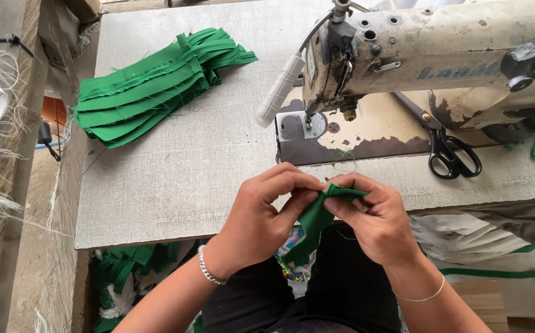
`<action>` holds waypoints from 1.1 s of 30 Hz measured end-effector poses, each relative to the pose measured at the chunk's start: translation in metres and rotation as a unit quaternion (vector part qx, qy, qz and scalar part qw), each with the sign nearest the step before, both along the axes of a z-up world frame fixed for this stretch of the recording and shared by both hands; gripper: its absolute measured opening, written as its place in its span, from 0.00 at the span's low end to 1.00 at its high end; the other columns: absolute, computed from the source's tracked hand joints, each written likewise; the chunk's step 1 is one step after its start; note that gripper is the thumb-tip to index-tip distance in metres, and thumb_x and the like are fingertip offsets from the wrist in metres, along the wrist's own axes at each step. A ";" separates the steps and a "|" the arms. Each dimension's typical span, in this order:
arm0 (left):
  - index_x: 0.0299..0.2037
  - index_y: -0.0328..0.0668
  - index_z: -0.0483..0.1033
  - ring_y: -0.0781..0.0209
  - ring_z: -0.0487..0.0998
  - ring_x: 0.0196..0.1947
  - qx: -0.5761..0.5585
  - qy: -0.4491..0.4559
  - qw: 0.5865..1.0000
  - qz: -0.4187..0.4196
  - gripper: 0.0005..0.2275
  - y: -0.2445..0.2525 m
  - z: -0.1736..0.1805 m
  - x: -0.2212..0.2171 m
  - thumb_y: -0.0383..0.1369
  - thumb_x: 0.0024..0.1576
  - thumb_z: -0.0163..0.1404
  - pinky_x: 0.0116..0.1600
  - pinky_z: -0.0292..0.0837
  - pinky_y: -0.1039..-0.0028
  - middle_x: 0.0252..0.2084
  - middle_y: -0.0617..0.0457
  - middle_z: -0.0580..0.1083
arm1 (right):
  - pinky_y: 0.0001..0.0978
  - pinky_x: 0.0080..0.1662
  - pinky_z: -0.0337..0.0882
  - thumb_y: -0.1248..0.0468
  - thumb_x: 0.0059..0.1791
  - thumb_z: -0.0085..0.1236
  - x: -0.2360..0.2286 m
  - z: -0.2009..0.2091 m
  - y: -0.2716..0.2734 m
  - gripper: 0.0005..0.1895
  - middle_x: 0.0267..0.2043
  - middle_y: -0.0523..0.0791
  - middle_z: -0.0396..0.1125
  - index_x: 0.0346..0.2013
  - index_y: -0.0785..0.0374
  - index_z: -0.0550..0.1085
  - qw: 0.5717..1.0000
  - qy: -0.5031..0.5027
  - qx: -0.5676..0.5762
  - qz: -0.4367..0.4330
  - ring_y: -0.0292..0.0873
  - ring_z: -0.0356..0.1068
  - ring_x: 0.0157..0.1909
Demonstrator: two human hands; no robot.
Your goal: Sewing and preparing green zippers using an industrial sewing machine
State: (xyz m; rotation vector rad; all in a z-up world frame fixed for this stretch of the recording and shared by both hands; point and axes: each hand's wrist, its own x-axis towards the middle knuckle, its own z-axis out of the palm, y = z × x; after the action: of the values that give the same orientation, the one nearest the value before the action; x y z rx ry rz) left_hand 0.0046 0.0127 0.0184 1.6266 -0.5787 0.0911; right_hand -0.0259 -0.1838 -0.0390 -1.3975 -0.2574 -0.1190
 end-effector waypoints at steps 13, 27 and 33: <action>0.47 0.47 0.77 0.62 0.74 0.49 0.024 0.088 0.979 -0.182 0.11 0.017 0.008 0.007 0.20 0.59 0.50 0.56 0.68 0.73 0.49 0.53 0.73 | 0.30 0.45 0.72 0.74 0.49 0.59 -0.002 0.020 -0.002 0.03 0.42 0.52 0.71 0.38 0.70 0.75 0.981 0.102 0.142 0.086 0.44 0.72 0.43; 0.26 0.38 0.76 0.69 0.71 0.26 -0.120 0.318 0.938 -0.074 0.07 -0.007 -0.002 0.000 0.27 0.55 0.58 0.29 0.69 0.78 0.26 0.55 0.74 | 0.26 0.46 0.66 0.71 0.49 0.60 -0.008 0.025 0.008 0.04 0.38 0.44 0.70 0.38 0.63 0.76 0.998 0.014 -0.037 -0.051 0.38 0.67 0.42; 0.29 0.39 0.79 0.66 0.73 0.33 -0.058 0.252 0.963 -0.078 0.06 -0.002 0.005 -0.002 0.31 0.57 0.54 0.41 0.68 0.76 0.33 0.53 0.75 | 0.29 0.43 0.65 0.71 0.50 0.58 -0.006 0.031 0.008 0.01 0.36 0.46 0.68 0.35 0.67 0.74 0.999 -0.011 -0.036 -0.032 0.41 0.66 0.39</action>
State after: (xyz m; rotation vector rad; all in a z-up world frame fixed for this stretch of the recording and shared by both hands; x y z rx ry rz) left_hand 0.0021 0.0106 0.0235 1.4103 -0.2972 -0.3917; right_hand -0.0322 -0.1762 -0.0079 -1.4762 -0.2375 -0.1802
